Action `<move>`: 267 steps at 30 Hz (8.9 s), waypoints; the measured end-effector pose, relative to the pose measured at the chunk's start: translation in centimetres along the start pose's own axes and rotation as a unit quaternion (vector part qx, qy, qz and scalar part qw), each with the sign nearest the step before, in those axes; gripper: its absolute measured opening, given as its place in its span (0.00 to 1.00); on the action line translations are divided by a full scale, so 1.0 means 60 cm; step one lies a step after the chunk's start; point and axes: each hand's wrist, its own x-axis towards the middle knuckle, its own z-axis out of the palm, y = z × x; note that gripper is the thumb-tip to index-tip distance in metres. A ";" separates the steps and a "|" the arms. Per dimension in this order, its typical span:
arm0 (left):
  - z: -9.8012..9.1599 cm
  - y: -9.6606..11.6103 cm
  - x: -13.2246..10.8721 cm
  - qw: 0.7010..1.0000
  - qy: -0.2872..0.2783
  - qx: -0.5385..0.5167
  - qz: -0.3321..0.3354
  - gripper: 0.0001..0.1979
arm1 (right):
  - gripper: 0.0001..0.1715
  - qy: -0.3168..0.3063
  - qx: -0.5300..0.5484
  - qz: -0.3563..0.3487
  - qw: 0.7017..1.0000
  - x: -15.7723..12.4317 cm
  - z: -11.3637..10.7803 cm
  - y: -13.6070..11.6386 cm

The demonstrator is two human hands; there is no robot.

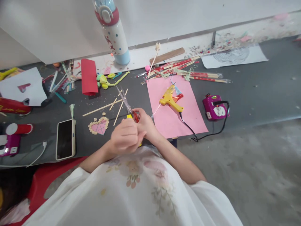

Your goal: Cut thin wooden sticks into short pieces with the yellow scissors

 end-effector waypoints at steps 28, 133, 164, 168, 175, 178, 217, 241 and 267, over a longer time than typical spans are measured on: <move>-0.048 -0.077 -0.072 0.961 0.016 0.233 -0.150 0.11 | 0.40 -0.040 -0.090 -0.040 0.994 -0.048 -0.042 -0.040; 0.067 -0.031 -0.071 0.791 0.067 -0.387 -0.469 0.53 | 0.35 0.072 0.263 0.056 0.960 -0.008 0.007 0.002; -0.026 -0.088 -0.064 0.967 0.017 0.163 -0.194 0.12 | 0.31 0.031 -0.114 -0.044 0.992 -0.061 -0.038 -0.036; -0.033 -0.084 -0.062 0.964 -0.006 0.156 -0.215 0.15 | 0.33 0.018 -0.075 -0.052 0.996 -0.061 -0.041 -0.030; -0.045 -0.077 -0.057 0.965 -0.042 0.128 -0.226 0.16 | 0.38 0.001 -0.101 -0.055 0.993 -0.063 -0.041 -0.041; -0.049 -0.072 -0.051 0.964 -0.053 0.110 -0.237 0.15 | 0.38 -0.002 -0.115 -0.057 0.992 -0.064 -0.043 -0.048; 0.041 -0.028 -0.089 0.812 -0.011 -0.447 -0.375 0.52 | 0.33 0.096 0.095 -0.015 0.991 -0.025 0.005 -0.002; 0.087 -0.020 -0.102 0.837 0.097 -0.420 -0.337 0.57 | 0.33 0.082 0.122 -0.053 0.988 -0.033 0.024 0.012; -0.013 -0.036 -0.064 0.950 0.112 0.144 -0.255 0.14 | 0.30 0.086 -0.056 -0.024 0.994 -0.044 -0.033 -0.011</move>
